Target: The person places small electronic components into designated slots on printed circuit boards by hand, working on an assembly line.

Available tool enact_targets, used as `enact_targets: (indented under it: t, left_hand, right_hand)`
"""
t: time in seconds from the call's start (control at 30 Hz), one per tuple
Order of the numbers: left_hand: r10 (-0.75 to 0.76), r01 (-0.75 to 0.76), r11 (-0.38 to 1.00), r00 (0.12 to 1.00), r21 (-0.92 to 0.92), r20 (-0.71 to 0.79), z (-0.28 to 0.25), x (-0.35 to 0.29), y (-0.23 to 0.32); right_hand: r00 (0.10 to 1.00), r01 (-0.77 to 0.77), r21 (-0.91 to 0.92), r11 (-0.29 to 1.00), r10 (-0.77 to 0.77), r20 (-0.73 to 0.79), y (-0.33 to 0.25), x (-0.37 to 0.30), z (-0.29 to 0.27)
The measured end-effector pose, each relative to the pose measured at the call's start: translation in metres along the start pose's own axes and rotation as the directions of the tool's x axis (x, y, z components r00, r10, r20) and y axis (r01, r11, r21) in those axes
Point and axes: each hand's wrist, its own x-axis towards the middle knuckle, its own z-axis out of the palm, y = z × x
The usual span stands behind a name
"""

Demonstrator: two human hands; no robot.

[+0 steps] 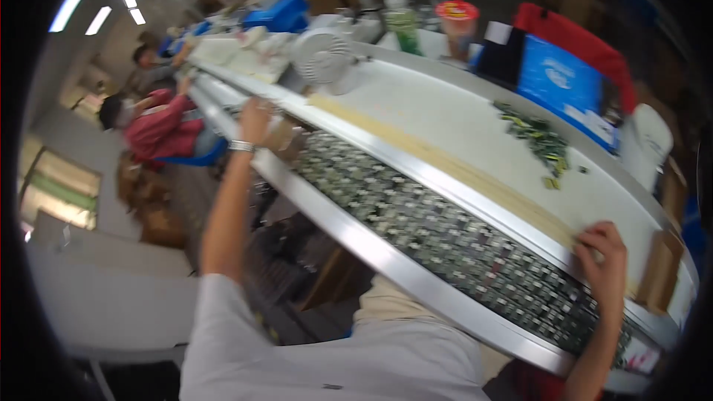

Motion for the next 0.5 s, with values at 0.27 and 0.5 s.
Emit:
enact_targets:
  t: [0.27,0.5]
  left_hand:
    - [-0.049,0.623,0.383,0.751,-0.682,0.658,0.101,-0.034,-0.105]
    - [-0.495,0.833,0.373,0.551,-0.409,0.672,-0.027,-0.003,0.011]
  right_hand:
    - [0.993,-0.073,-0.004,0.997,0.073,0.088,-0.035,0.001,0.001]
    - [0.999,-0.013,0.03,0.999,0.014,-0.038,-0.024,-0.023,0.006]
